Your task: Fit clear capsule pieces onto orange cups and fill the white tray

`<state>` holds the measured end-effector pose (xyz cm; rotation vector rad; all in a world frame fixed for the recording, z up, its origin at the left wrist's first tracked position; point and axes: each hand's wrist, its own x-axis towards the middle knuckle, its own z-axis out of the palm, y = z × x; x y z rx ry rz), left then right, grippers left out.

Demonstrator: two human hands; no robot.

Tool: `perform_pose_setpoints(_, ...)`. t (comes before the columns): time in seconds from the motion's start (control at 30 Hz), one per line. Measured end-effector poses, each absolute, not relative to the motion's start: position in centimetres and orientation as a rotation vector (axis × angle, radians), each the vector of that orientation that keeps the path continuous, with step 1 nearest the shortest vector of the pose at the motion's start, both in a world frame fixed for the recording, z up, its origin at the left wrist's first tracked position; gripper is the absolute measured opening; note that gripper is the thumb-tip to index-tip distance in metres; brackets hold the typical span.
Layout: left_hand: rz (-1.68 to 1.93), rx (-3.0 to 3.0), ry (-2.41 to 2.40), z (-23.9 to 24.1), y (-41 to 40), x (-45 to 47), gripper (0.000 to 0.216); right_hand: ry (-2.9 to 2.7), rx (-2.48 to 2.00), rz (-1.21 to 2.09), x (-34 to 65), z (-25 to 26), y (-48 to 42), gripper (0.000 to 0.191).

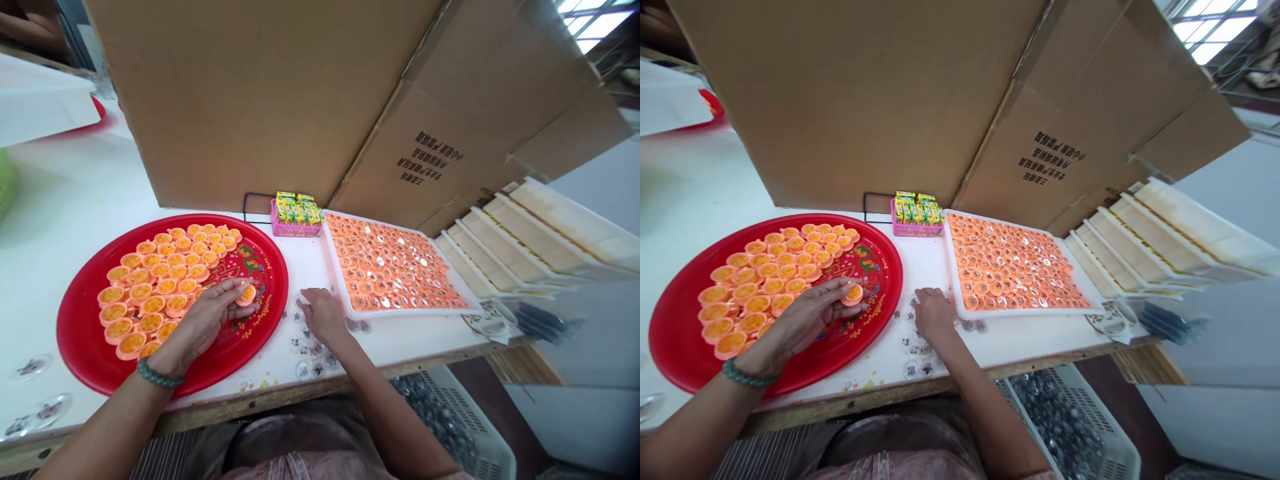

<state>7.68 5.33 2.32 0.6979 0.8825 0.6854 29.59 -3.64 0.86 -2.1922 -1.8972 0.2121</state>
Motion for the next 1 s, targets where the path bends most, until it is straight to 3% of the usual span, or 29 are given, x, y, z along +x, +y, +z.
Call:
perform_pose_setpoints(0.17,0.677,0.72,0.896,2.0,5.5,7.6,0.022,-2.115,-2.163,0.118,28.9,0.0,-3.2,0.015)
perform_pose_setpoints(0.37,0.675,0.732,0.923,2.0,5.5,7.8,0.023,-2.105,-2.18,0.036,29.1,-0.8,-3.1,0.019)
perform_pose_setpoints(0.47,0.677,0.728,0.936,1.9,5.5,7.8,0.02,-1.949,-2.162,0.085,29.5,-1.2,-3.2,0.031)
perform_pose_setpoints(0.57,0.685,0.736,0.937,1.9,5.5,7.7,0.02,-1.699,-2.016,0.268,29.8,-1.3,-3.4,0.038)
perform_pose_setpoints(0.73,0.68,0.752,0.924,1.9,5.5,7.7,0.02,-1.16,-1.623,0.755,29.0,0.4,-3.5,0.032)
perform_pose_setpoints(1.0,0.699,0.795,0.869,1.8,5.3,7.6,0.028,-0.886,-1.138,1.243,25.1,2.4,-3.0,0.026)
